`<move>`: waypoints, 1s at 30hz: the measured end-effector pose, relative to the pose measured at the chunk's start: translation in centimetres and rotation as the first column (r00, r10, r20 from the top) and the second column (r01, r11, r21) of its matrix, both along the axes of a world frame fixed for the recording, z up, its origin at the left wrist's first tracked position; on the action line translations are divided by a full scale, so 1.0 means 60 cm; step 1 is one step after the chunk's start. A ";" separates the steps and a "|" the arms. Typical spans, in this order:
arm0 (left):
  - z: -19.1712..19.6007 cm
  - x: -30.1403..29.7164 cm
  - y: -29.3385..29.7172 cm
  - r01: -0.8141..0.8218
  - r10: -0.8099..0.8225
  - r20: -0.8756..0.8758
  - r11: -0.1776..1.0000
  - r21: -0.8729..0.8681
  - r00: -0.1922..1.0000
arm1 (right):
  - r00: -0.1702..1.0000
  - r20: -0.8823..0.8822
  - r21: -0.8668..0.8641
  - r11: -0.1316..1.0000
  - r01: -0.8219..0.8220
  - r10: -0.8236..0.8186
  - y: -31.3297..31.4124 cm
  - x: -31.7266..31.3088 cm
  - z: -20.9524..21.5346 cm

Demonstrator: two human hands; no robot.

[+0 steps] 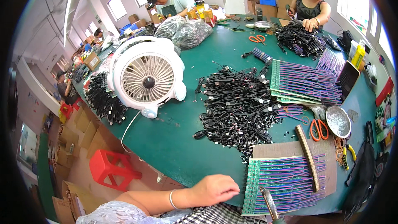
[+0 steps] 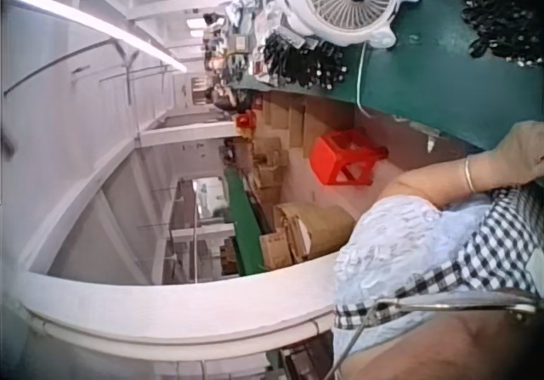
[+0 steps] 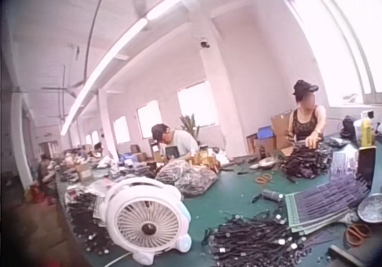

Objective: The person secures wires and connectors onto multiple circuit boards using a hot glue gun.

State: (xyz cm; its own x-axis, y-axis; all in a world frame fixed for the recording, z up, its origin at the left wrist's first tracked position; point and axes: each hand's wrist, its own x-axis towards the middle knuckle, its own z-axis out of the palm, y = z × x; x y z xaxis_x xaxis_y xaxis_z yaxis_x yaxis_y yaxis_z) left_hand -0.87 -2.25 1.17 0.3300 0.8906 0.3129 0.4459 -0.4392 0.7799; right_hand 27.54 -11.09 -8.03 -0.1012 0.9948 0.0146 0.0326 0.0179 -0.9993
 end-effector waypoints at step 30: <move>-0.014 0.031 -0.012 0.128 -0.085 -0.202 0.970 0.208 0.976 | 0.993 0.095 -0.272 0.958 0.088 -0.064 -0.083 0.028 0.166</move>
State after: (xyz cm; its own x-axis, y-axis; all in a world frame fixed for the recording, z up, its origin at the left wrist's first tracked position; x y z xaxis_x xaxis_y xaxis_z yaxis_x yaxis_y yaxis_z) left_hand 1.01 -2.99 0.32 0.4915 0.7640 0.4181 0.5178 -0.6423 0.5651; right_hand 29.22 -16.05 1.92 -0.0144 0.9637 -0.2667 0.1077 -0.2637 -0.9586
